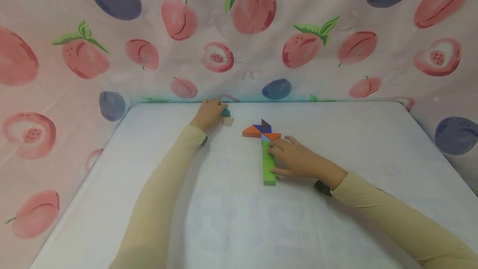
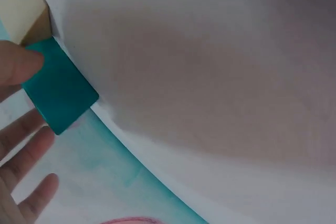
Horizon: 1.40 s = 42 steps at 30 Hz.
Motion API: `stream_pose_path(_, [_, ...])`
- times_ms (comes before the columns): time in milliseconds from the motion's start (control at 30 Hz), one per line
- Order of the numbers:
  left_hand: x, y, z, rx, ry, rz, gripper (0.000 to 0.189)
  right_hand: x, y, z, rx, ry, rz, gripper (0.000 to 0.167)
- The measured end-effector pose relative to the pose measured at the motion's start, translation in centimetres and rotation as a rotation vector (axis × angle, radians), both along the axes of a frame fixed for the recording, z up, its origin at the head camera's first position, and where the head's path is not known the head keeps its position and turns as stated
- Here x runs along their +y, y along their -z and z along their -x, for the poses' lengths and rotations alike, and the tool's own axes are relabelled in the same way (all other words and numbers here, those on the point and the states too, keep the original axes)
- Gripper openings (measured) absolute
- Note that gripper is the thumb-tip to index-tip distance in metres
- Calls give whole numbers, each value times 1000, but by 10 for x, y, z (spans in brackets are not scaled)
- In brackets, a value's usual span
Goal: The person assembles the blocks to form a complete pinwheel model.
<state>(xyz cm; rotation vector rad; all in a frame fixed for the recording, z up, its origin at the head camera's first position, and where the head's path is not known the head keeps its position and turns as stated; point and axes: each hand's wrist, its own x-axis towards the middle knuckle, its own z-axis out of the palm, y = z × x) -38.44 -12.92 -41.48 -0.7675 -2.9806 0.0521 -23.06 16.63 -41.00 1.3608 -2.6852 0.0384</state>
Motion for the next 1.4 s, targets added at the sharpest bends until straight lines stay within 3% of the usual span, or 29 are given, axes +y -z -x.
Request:
stream_pose_path(100, [0,1,-1,32,70,-13,36,0,1,0,-1,-1,0,54])
stream_pose_path(367, [2,1,-5,171,343,53,26,0,2,1,-20,11,-4,55])
stream_pose_path(500, [7,-1,-8,189,409,96,18,0,2,2,-33,20,-8,55])
stream_pose_path(900, [9,-1,-11,202,431,192,22,-1,2,2,-42,25,-17,56])
stream_pose_path(1400, [4,0,-11,191,435,171,30,-1,1,2,-29,16,-10,55])
